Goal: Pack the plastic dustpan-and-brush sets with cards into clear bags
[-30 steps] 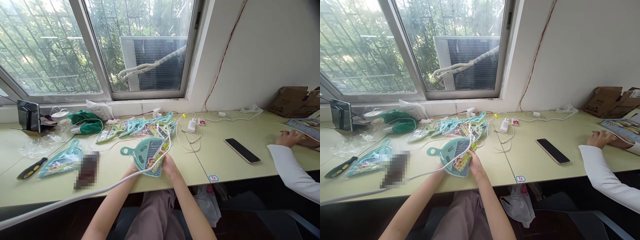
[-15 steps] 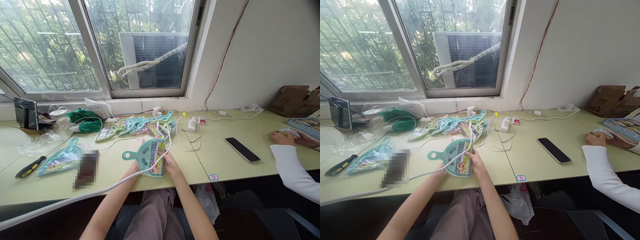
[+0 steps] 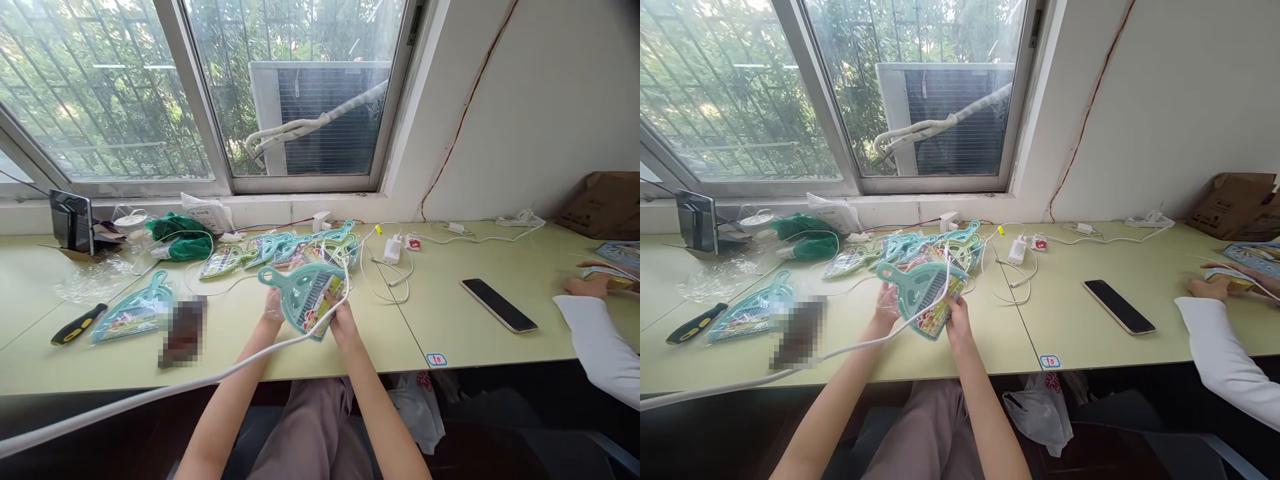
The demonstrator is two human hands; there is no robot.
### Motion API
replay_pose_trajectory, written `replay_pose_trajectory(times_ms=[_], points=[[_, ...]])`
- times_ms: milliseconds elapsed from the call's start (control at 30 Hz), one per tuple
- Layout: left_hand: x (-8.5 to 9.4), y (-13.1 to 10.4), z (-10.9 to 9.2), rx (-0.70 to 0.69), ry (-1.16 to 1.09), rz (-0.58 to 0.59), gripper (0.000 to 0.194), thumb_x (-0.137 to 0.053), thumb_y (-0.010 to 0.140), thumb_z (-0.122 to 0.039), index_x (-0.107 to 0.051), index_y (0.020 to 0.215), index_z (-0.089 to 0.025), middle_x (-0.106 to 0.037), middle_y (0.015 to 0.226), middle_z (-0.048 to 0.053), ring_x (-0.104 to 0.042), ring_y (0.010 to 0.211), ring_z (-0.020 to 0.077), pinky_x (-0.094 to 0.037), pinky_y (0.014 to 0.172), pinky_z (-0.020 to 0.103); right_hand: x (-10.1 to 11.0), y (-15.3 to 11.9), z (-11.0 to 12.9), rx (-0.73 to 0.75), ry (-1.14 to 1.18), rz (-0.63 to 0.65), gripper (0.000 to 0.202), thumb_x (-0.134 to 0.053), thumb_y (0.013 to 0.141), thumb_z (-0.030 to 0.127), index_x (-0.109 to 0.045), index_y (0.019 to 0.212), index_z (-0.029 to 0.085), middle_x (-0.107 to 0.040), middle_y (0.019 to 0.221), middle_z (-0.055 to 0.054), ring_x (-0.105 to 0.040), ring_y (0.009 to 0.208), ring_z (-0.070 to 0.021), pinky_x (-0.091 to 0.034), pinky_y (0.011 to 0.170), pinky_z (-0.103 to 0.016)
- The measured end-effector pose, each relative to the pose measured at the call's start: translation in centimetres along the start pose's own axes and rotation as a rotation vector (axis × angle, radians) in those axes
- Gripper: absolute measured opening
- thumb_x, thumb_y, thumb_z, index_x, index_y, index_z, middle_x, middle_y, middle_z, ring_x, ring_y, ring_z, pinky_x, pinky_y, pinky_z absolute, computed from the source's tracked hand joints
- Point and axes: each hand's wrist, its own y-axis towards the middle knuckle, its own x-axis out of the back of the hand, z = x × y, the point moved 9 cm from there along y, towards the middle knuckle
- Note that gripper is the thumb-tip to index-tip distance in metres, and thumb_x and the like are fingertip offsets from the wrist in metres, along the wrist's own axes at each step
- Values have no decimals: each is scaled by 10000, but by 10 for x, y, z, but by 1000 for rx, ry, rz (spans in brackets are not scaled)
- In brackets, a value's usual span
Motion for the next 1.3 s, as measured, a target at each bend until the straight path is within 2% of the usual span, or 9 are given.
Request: replay_pose_trajectory(times_ms=[67, 167, 333, 600, 767, 867, 967, 1133, 1300], points=[[17, -1, -7, -8, -62, -55, 667, -357, 883, -652, -572, 1264, -149, -698, 1063, 106, -616, 1074, 295, -455, 955, 427, 8, -1, 9, 13, 10, -52, 276, -789, 620, 283, -681, 861, 204, -736, 931, -24, -668, 875, -214, -532, 780, -332], [33, -1, 9, 73, -133, -77, 702, -316, 895, -656, -585, 1244, -109, -717, 996, 128, -629, 1054, 299, -439, 970, 427, 9, -7, 15, -1, 29, -73, 267, -790, 619, 268, -685, 856, 206, -739, 910, -20, -670, 854, -212, -539, 768, -329], [21, 1, 42, 188, -216, -26, 736, -224, 911, -665, -546, 1295, -126, -713, 1040, 114, -606, 1101, 305, -401, 1008, 468, 5, -10, 11, -1, 94, -54, 324, -794, 636, 267, -685, 934, 203, -733, 972, -26, -670, 905, -213, -543, 800, -328], [-2, -3, -8, -93, 19, -33, 715, -490, 822, -673, -530, 1325, -167, -609, 1277, 115, -514, 1230, 315, -396, 1024, 417, 13, -6, 11, -22, 192, -113, 356, -754, 658, 335, -659, 981, 219, -717, 1062, -31, -629, 1066, -237, -534, 889, -378], [13, -3, 10, -170, 279, -149, 501, -665, 815, -430, -583, 1269, -235, -550, 1363, 46, -474, 1271, 250, -423, 972, 300, 9, -6, 9, 0, 128, -105, 417, -721, 670, 431, -644, 1026, 228, -705, 1091, -49, -604, 1126, -247, -539, 879, -404], [6, -9, 29, -135, 276, -164, 503, -645, 793, -535, -630, 1200, -239, -587, 1316, 44, -493, 1247, 267, -434, 962, 321, 12, -2, 9, 33, 79, -87, 445, -711, 673, 475, -642, 1037, 229, -710, 1065, -58, -608, 1117, -245, -542, 868, -417], [-1, -12, 24, -62, 314, -153, 530, -663, 778, -521, -609, 1232, -252, -619, 1266, 62, -530, 1202, 284, -443, 942, 350, 24, 3, 8, 11, 84, -118, 443, -745, 640, 438, -643, 1013, 220, -721, 1018, -57, -617, 1098, -240, -540, 875, -414], [19, 1, -11, 17, 455, -163, 535, -689, 788, -381, -568, 1285, -222, -643, 1213, 105, -577, 1138, 274, -410, 976, 391, 40, 7, 10, -97, 26, -146, 358, -802, 580, 285, -654, 898, 214, -740, 906, -37, -669, 969, -246, -565, 812, -386], [30, 6, 6, 105, 507, -156, 450, -704, 781, -263, -624, 1214, -173, -677, 1143, 113, -587, 1126, 284, -412, 987, 397, 34, 14, 17, -113, -139, -48, 374, -820, 552, 204, -657, 888, 205, -746, 885, -25, -694, 845, -234, -566, 773, -371]])
